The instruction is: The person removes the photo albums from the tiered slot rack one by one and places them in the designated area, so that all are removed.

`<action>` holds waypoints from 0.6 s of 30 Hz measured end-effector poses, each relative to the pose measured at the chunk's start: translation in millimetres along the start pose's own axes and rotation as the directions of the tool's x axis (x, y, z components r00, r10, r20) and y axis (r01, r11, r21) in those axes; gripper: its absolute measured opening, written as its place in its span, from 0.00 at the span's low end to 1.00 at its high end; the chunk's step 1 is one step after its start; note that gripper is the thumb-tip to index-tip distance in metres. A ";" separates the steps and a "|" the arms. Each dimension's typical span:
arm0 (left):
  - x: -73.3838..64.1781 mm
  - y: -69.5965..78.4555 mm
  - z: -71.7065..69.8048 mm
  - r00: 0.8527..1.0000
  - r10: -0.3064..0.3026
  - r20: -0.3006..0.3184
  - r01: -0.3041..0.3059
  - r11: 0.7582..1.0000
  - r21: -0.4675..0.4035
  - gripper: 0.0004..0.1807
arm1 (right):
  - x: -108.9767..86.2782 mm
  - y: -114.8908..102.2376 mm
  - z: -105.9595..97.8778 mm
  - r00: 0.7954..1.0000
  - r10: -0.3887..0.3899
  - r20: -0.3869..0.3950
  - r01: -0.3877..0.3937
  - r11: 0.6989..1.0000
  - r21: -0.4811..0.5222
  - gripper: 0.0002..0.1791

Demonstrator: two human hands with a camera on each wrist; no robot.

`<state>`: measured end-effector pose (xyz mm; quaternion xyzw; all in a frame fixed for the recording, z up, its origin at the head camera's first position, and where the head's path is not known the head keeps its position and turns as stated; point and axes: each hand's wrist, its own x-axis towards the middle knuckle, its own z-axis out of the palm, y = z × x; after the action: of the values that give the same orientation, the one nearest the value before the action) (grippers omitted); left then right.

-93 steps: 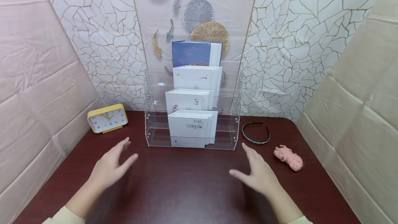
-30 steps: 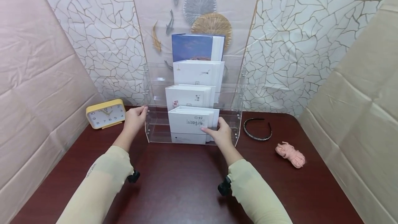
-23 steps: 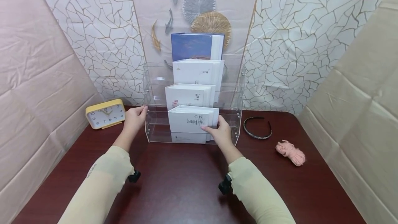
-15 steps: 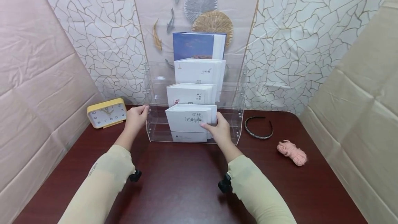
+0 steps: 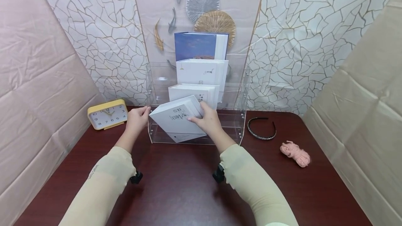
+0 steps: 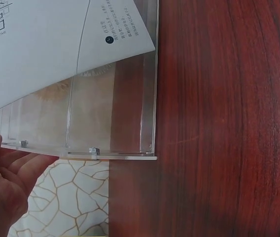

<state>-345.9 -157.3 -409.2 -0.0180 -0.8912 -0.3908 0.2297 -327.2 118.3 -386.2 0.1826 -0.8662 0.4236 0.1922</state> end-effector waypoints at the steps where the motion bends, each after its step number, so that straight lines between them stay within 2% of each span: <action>1: 0.3 -0.1 0.0 1.000 -0.003 0.001 0.003 1.000 -0.001 0.16 | 0.7 -0.1 0.0 1.000 -0.002 -0.002 0.002 1.000 0.003 0.30; 8: 0.2 1.3 1.5 1.000 -0.023 0.011 0.023 1.000 -0.007 0.16 | 0.2 -0.3 2.5 0.999 0.005 -0.032 -0.002 0.997 0.082 0.27; 13: 0.4 -0.1 3.6 1.000 -0.019 -0.005 0.019 1.000 0.001 0.16 | 1.2 -1.9 3.2 0.999 0.009 -0.048 -0.003 0.992 0.124 0.26; 18: -0.3 1.3 3.2 1.000 -0.018 -0.022 0.018 1.000 0.004 0.15 | 0.0 -2.7 2.6 0.998 0.018 -0.056 -0.011 0.993 0.121 0.26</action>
<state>-346.6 -154.2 -410.4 -0.0053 -0.8897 -0.3909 0.2359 -326.4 114.7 -385.9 0.1754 -0.8346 0.4814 0.2023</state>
